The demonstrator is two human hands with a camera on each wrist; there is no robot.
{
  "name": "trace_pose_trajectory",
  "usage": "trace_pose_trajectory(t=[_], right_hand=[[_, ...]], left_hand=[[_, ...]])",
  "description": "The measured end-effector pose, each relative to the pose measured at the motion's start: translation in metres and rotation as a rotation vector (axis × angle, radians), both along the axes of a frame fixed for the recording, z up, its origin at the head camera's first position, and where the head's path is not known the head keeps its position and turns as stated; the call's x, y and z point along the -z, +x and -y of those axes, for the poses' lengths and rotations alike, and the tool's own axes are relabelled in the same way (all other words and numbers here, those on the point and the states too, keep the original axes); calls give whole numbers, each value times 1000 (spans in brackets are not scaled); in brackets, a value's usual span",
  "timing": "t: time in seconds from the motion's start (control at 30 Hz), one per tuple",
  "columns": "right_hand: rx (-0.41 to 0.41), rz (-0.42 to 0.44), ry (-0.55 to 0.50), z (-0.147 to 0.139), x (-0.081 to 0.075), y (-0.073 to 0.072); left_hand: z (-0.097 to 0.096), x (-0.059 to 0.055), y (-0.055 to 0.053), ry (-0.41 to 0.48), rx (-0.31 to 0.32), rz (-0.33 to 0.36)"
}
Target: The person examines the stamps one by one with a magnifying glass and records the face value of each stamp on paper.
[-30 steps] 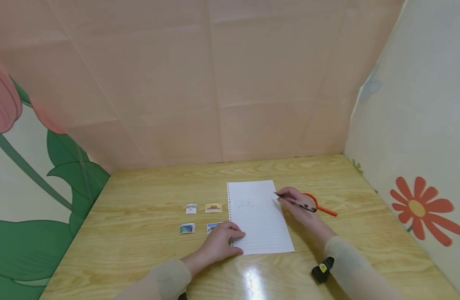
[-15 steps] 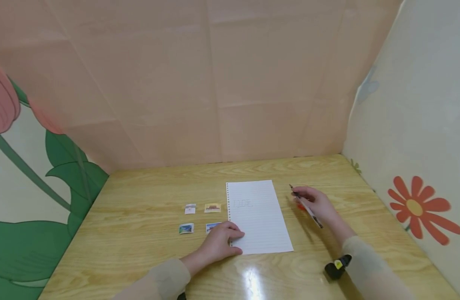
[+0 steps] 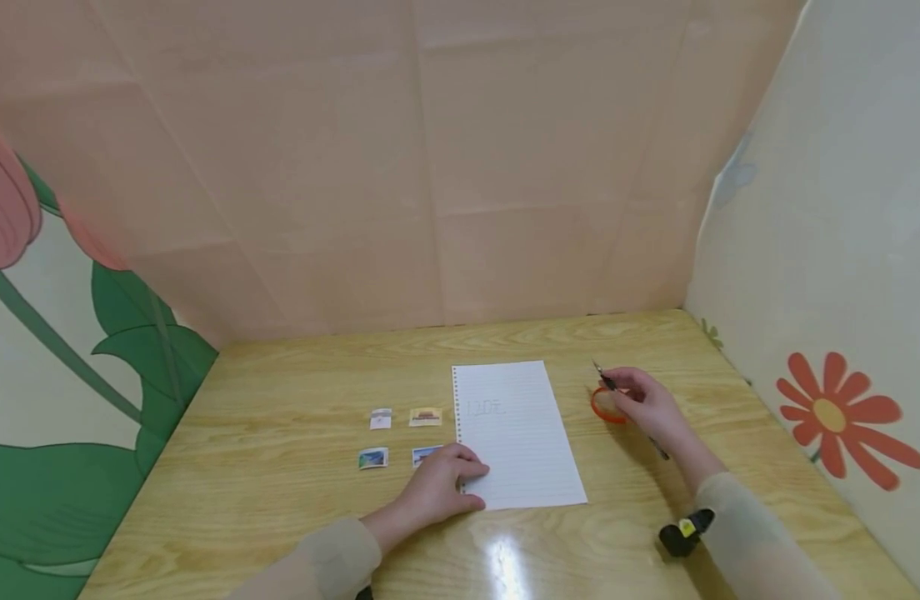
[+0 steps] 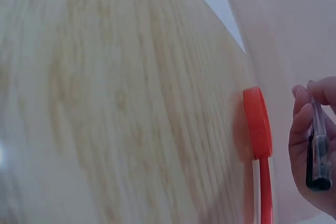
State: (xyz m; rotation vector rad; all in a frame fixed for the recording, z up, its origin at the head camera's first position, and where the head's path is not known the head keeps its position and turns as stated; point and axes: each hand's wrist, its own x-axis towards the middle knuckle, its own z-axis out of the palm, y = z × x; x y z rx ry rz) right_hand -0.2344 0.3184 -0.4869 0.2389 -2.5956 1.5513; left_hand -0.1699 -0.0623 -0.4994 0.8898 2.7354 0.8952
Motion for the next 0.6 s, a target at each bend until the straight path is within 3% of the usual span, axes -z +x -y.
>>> trace_pose_trajectory(t=[0.1, 0.37, 0.6], right_hand=[[43, -58, 57, -7, 2, 0], [235, -112, 178, -32, -2, 5], [295, -134, 218, -56, 0, 6]], left_hand=[[0, 0, 0, -3, -5, 8], [-1, -1, 1, 3, 0, 2], [0, 0, 1, 6, -6, -17]])
